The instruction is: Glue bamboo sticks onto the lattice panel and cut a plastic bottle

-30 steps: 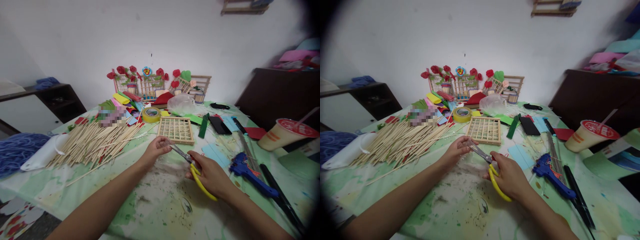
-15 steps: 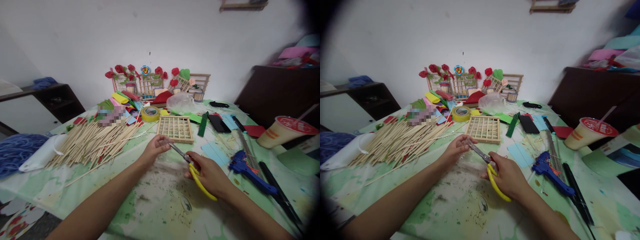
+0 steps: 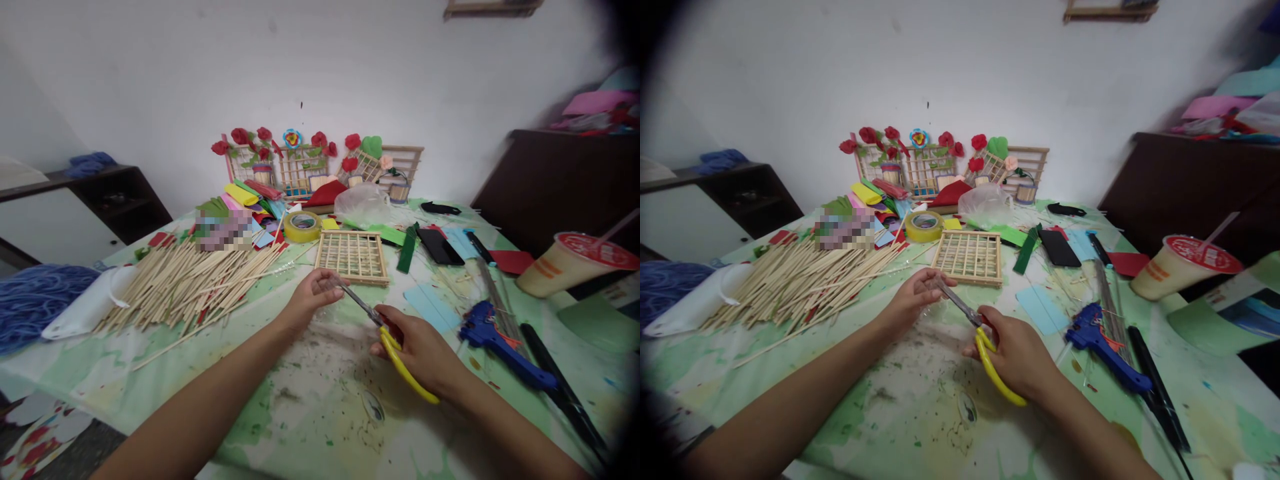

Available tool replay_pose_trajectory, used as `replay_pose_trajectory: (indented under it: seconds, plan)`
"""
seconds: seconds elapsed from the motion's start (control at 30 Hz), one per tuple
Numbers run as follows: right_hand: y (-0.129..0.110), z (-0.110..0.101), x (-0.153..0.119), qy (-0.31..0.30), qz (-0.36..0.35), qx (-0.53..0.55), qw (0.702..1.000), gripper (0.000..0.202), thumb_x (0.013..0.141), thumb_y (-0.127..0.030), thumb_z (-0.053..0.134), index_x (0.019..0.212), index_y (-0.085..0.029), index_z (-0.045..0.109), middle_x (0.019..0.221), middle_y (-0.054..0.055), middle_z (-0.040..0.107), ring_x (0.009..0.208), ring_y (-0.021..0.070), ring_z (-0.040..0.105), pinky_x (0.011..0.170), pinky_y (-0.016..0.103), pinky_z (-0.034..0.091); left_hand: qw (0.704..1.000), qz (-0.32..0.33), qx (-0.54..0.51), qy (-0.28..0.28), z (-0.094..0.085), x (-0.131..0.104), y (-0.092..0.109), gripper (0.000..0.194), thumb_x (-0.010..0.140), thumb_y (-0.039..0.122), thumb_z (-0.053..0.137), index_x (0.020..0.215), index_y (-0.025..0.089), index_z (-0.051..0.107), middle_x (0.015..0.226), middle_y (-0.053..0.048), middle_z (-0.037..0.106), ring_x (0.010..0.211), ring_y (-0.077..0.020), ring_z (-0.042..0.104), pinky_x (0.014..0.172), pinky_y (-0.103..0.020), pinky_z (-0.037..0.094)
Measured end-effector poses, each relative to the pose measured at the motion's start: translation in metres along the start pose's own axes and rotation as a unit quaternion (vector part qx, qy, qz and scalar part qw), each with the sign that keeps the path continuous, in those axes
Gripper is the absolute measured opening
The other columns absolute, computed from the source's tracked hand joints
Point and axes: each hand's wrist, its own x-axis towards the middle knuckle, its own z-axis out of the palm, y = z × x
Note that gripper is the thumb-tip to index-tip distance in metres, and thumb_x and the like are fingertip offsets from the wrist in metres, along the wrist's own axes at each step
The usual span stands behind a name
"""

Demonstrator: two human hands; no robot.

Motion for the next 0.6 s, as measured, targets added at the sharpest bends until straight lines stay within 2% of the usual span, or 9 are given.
replay_pose_trajectory:
  seconds: [0.2, 0.37, 0.6]
  plan:
    - [-0.001, 0.0012, -0.0005, -0.006, 0.005, 0.026, 1.0, 0.032, 0.08, -0.04, 0.056, 0.105, -0.021, 0.055, 0.068, 0.0, 0.055, 0.06, 0.0165, 0.047, 0.056, 0.027, 0.033, 1.0, 0.002, 0.012, 0.005, -0.0001, 0.0001, 0.0004, 0.038, 0.067, 0.031, 0.075, 0.097, 0.016, 0.057, 0.104, -0.009, 0.066, 0.096, -0.0202, 0.059, 0.085, -0.032, 0.043]
    - [-0.005, 0.0012, -0.001, -0.012, 0.006, 0.043, 0.999, 0.02, 0.082, -0.041, 0.053, 0.087, -0.022, 0.054, 0.064, -0.002, 0.052, 0.059, 0.0152, 0.045, 0.054, 0.025, 0.032, 0.999, -0.008, 0.032, 0.019, -0.0003, 0.0003, 0.0031, 0.041, 0.067, 0.033, 0.075, 0.099, 0.016, 0.056, 0.104, -0.009, 0.066, 0.093, -0.0191, 0.06, 0.084, -0.031, 0.042]
    - [-0.0072, 0.0029, -0.0005, -0.025, 0.011, 0.058, 0.998, 0.022, 0.084, -0.041, 0.051, 0.074, -0.021, 0.048, 0.063, -0.002, 0.051, 0.058, 0.0141, 0.046, 0.054, 0.025, 0.033, 0.998, -0.009, 0.051, 0.041, -0.0015, 0.0025, 0.0005, 0.041, 0.066, 0.033, 0.075, 0.097, 0.016, 0.055, 0.101, -0.008, 0.066, 0.093, -0.0182, 0.059, 0.082, -0.029, 0.042]
